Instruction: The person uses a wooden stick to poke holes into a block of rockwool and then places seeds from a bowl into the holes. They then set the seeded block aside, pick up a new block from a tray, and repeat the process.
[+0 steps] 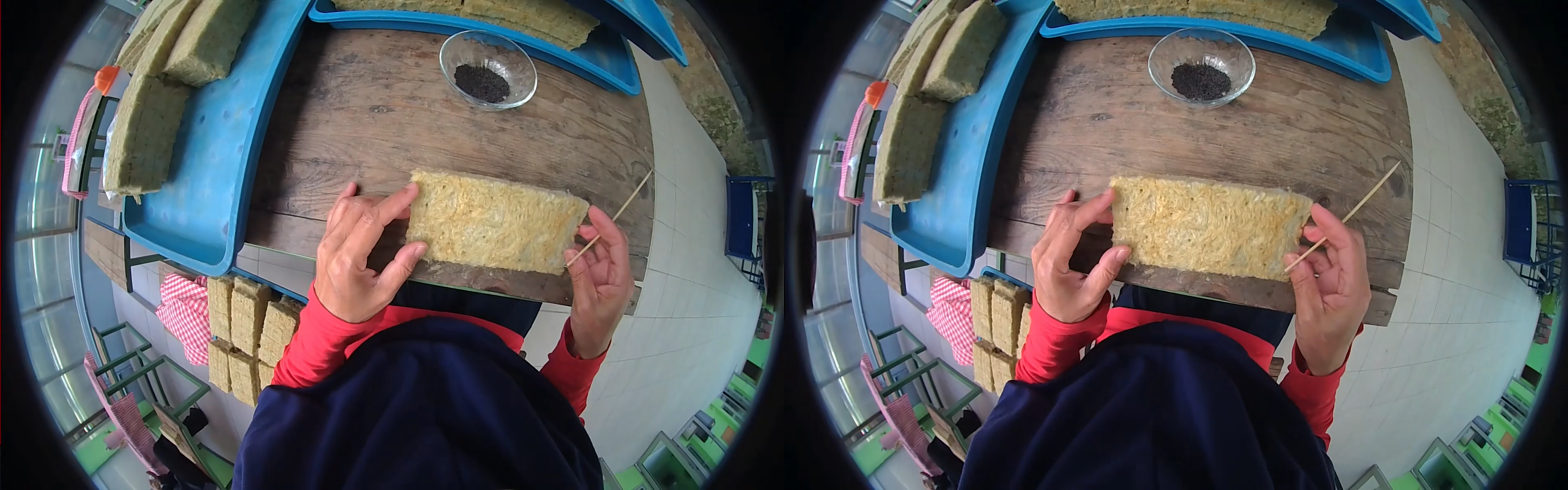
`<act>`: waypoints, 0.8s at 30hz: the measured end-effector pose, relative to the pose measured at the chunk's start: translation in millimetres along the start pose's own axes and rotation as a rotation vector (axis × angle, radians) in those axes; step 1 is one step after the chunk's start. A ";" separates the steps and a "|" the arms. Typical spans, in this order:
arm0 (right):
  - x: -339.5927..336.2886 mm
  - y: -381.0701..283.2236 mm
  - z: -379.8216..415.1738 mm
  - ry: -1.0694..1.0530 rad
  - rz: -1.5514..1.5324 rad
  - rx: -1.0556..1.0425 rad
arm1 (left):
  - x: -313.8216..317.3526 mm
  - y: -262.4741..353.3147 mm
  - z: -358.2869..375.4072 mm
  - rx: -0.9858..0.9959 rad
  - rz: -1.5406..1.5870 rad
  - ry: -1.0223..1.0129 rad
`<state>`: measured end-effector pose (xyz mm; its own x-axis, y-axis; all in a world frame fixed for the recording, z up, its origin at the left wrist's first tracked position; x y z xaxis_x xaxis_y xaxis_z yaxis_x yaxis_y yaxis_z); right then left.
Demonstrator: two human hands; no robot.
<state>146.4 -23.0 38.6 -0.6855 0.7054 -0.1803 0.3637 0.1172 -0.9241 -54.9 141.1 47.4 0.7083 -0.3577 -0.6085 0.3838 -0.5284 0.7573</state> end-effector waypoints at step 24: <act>-5.0 15.2 1.9 -0.012 -0.077 -0.099 | 2.7 -5.9 -0.1 -0.022 0.003 0.044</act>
<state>154.2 -26.1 24.9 -0.7211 0.6832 -0.1146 0.3699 0.2398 -0.8976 -55.2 143.4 41.3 0.7347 -0.3246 -0.5956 0.3942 -0.5103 0.7643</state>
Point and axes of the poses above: each hand's wrist, its own z-axis away from the middle knuckle, its own x-axis out of the palm, y = z × x, the point moved 8 cm from there along -z, towards the middle knuckle, and after that the axes turned 12 degrees about -x, right-handed, at the moved point
